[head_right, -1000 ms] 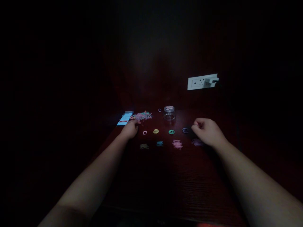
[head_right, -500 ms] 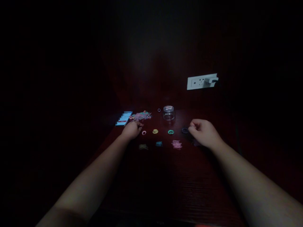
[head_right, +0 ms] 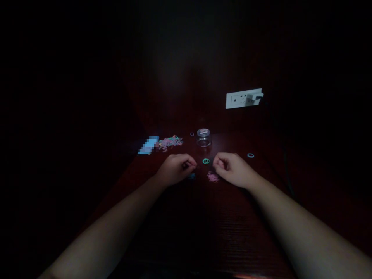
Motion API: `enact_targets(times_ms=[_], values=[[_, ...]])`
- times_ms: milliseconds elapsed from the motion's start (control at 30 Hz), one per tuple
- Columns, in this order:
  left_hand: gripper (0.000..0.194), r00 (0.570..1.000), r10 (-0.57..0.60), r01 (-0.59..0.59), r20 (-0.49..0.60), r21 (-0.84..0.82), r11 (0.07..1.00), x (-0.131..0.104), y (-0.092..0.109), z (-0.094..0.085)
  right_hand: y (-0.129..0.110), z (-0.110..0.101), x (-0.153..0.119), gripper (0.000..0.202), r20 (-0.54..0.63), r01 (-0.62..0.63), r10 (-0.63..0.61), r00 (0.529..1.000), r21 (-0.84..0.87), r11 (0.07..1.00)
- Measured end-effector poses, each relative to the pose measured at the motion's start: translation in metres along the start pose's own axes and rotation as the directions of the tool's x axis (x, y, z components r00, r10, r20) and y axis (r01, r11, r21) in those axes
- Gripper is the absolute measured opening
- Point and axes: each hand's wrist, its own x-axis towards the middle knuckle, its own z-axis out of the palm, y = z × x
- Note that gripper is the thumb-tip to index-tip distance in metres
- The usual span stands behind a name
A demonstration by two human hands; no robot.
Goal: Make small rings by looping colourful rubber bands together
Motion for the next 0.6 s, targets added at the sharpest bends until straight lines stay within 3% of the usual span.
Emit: enact_targets(times_ms=[167,367,600], values=[[0.005,1.0,-0.008,0.004,-0.028,-0.114,0.993,-0.003,0.014,0.006,-0.013,0.008,-0.002,0.02,0.098,0.036,-0.034,0.995,-0.015,0.999],[0.008,0.999,0.0,-0.005,-0.036,-0.129,0.992,-0.002,0.018,0.005,-0.026,0.008,-0.002,0.018,0.038,0.135,-0.132,0.991,-0.081,0.988],[0.009,0.999,0.006,-0.008,-0.034,-0.066,0.998,-0.002,0.022,0.004,-0.026,0.008,-0.003,0.019,0.047,0.141,-0.139,0.989,-0.063,0.988]])
